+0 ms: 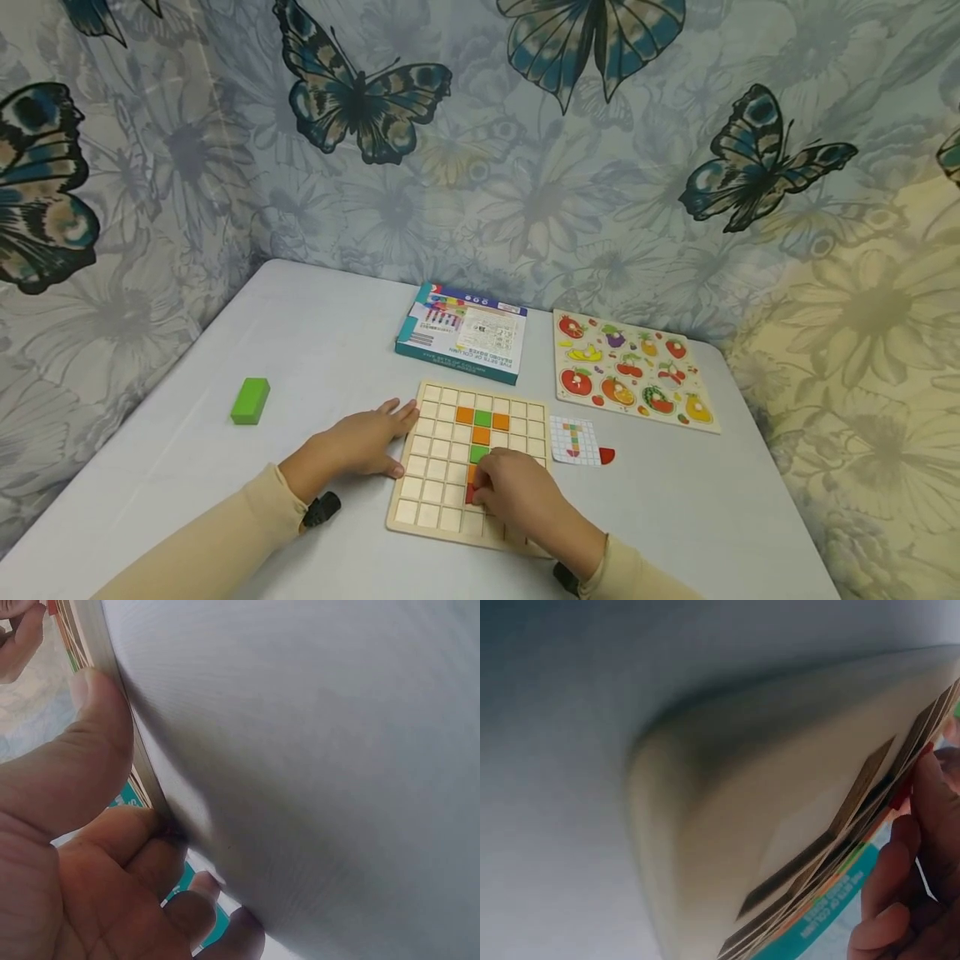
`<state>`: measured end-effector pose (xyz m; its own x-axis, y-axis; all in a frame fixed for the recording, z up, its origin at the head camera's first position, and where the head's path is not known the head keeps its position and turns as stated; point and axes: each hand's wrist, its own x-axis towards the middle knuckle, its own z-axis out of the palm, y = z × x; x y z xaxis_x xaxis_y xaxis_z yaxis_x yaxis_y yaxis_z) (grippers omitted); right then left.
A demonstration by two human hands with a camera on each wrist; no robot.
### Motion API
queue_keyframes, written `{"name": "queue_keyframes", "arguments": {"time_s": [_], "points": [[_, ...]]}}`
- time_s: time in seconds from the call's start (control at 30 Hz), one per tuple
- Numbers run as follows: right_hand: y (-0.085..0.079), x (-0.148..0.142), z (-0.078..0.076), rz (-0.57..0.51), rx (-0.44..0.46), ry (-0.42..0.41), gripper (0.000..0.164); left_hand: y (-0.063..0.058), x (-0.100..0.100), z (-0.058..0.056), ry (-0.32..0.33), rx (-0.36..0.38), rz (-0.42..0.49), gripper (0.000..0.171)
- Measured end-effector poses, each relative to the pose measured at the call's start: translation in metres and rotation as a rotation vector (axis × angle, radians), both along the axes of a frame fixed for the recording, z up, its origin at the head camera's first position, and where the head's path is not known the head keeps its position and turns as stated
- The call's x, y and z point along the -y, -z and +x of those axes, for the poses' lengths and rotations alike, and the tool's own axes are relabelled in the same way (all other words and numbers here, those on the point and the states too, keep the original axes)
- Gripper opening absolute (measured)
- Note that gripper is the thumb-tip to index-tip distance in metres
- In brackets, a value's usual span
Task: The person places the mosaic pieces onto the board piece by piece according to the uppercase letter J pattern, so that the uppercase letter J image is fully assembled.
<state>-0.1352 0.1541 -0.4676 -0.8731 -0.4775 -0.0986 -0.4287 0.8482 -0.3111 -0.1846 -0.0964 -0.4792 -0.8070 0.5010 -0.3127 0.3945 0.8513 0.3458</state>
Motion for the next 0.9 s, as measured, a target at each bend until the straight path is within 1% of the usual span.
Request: {"name": "queue_keyframes", "arguments": {"time_s": [0.13, 0.27, 0.4, 0.7, 0.8, 0.9], "points": [[0.001, -0.002, -0.001, -0.029, 0.009, -0.016, 0.018, 0.002, 0.001, -0.001, 0.002, -0.008, -0.012, 0.093], [0.003, -0.003, -0.002, -0.034, 0.010, -0.019, 0.012, 0.002, 0.001, -0.002, 0.001, -0.005, -0.008, 0.093], [0.003, -0.004, -0.003, -0.027, 0.007, -0.020, 0.010, 0.001, 0.001, -0.003, 0.002, 0.000, 0.002, 0.092], [0.002, -0.002, -0.002, -0.046, -0.005, -0.067, 0.011, 0.001, 0.001, -0.003, -0.013, 0.000, 0.003, 0.092], [0.000, -0.005, -0.003, -0.060, 0.025, -0.063, 0.010, 0.001, 0.001, -0.002, -0.015, 0.008, 0.010, 0.092], [-0.008, -0.017, -0.005, -0.088, 0.072, -0.020, 0.010, 0.000, 0.001, -0.001, -0.006, 0.009, 0.010, 0.092]]}}
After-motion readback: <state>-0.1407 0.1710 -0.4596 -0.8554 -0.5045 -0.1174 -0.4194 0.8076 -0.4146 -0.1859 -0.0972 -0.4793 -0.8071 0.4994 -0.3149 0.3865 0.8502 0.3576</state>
